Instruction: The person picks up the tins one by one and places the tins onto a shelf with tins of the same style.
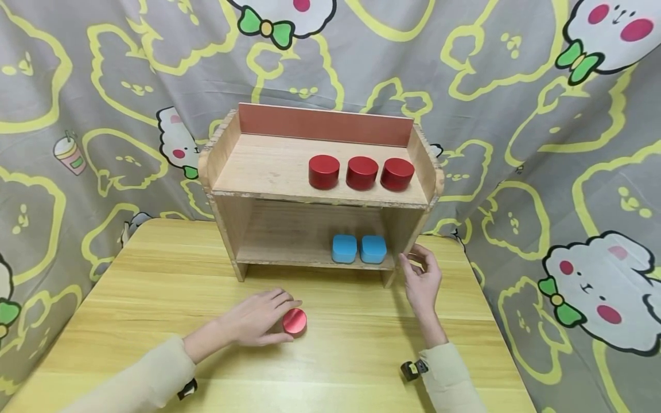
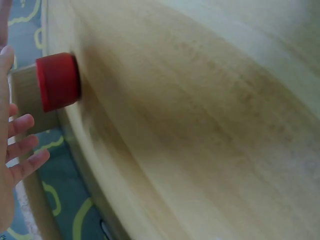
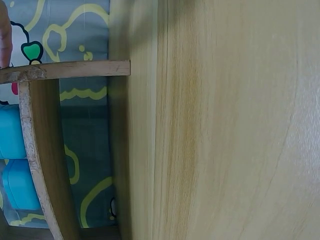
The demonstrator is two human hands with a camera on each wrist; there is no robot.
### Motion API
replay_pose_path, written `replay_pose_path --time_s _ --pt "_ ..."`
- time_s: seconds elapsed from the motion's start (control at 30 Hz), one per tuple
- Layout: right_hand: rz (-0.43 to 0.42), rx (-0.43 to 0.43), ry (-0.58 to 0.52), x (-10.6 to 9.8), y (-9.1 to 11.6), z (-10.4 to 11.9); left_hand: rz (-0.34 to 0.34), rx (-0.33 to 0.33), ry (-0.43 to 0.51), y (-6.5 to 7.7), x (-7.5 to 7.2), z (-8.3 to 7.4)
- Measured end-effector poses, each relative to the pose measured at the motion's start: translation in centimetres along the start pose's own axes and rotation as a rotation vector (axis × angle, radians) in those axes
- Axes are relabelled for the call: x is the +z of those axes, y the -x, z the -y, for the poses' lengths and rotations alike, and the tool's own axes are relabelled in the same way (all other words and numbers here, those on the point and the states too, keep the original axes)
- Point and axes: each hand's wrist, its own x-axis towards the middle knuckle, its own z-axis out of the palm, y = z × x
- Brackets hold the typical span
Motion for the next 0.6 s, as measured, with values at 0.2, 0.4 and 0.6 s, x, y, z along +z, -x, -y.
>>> replay_pose_path --time_s 0.2,0.4,0.6 --pt "-0.001 0.001 0.011 -0.1 0.0 -0.2 0.043 -0.016 0.012 0.2 0.7 0.0" --pt "-0.002 0.010 0.005 0.0 0.0 0.0 0.087 -0.035 0.038 0.3 1.5 0.0" --pt "-0.002 0.005 -0.013 0.1 0.0 -0.2 0.074 -0.031 0.041 0.3 2.1 0.0"
